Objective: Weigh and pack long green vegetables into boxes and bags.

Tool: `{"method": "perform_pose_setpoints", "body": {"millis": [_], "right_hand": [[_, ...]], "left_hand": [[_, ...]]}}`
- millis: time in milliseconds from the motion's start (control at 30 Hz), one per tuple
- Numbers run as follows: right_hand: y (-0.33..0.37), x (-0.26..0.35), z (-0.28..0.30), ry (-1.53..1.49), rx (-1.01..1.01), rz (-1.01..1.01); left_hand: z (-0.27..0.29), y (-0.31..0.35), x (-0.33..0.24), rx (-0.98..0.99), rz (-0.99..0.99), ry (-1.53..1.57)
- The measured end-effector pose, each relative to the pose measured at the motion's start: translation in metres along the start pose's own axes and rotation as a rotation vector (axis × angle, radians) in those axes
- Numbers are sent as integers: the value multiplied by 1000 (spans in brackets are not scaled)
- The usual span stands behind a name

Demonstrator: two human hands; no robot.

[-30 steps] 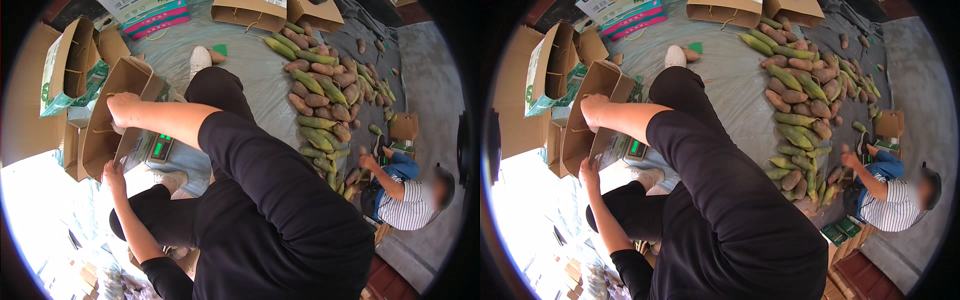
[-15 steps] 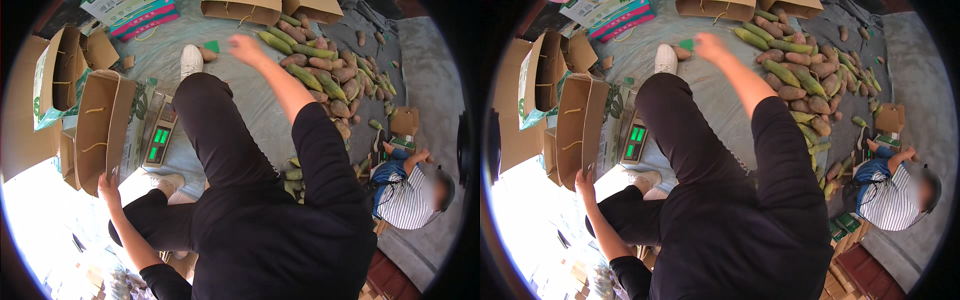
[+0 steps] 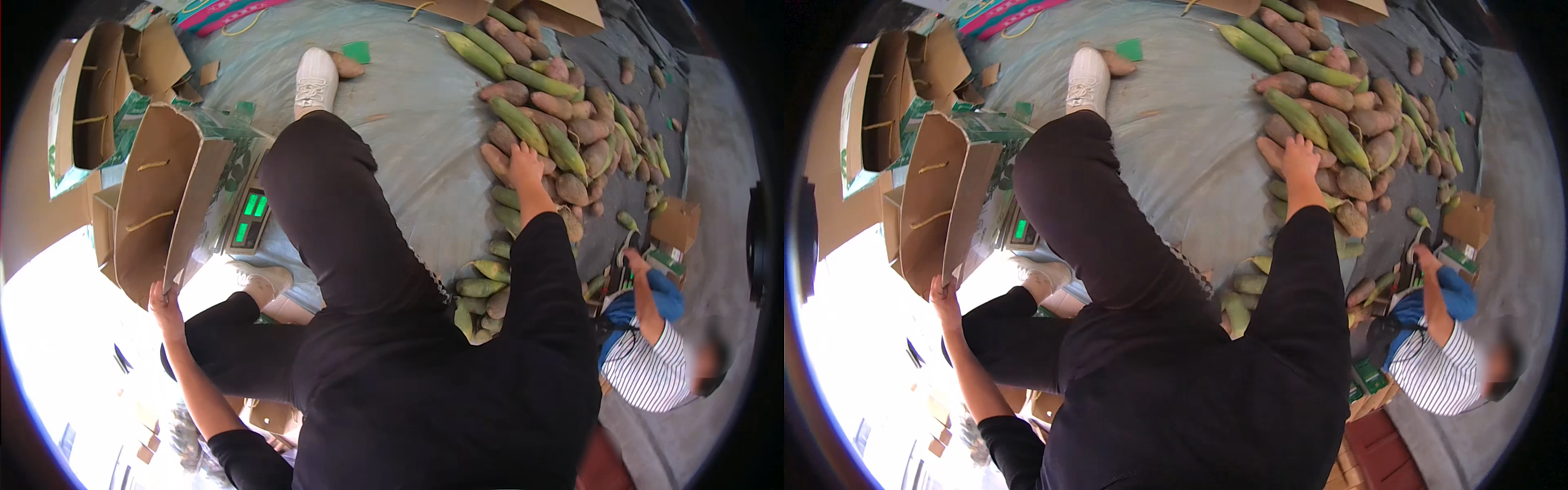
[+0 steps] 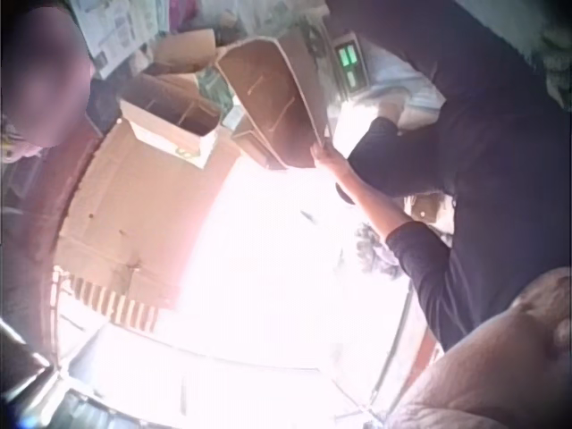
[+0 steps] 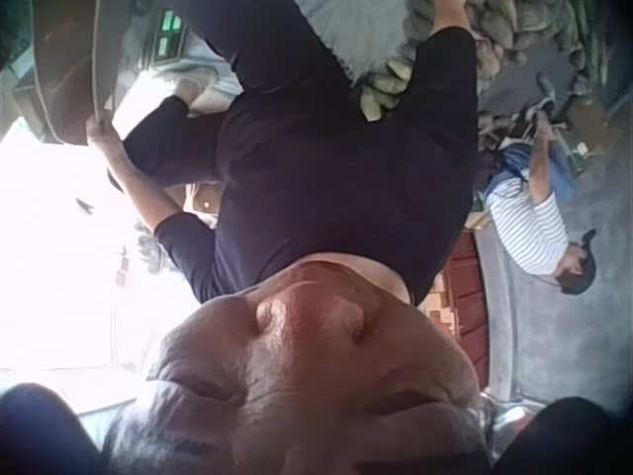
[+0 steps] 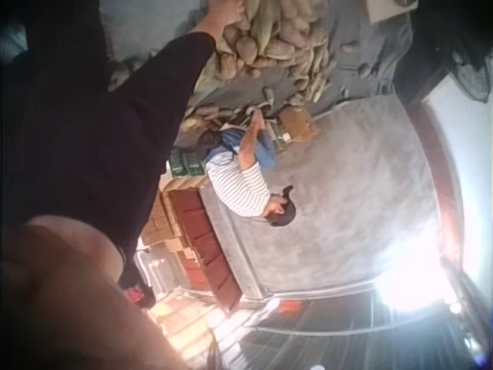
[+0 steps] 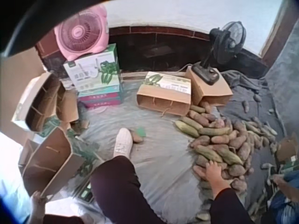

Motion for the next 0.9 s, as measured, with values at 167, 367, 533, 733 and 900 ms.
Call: {"method": "perform_pose_setpoints", "body": {"millis": [167, 367, 533, 733, 900], "right_hand": [[-1, 13, -9, 138, -187, 114], [-11, 2, -18, 309, 6, 37], [-10, -2, -30, 244, 63, 50], [3, 25, 16, -72, 39, -82], [-28, 45, 44, -852, -132, 113]], "left_hand": [[14, 7, 41, -108, -1, -88], [14, 6, 33, -68, 107, -42], [15, 2, 30, -125, 47, -64], [19, 2, 35, -203, -16, -28], [16, -7, -7, -118, 64, -55]]}}
Point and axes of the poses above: each hand's wrist, its own y-axis away from the middle knuckle, its own z-axis out of the back of the hand, x = y × z, the point moved 10 cm from there along -y, towards the middle knuckle, and after that the axes turned 5 degrees about y, right-handed, at the moved point
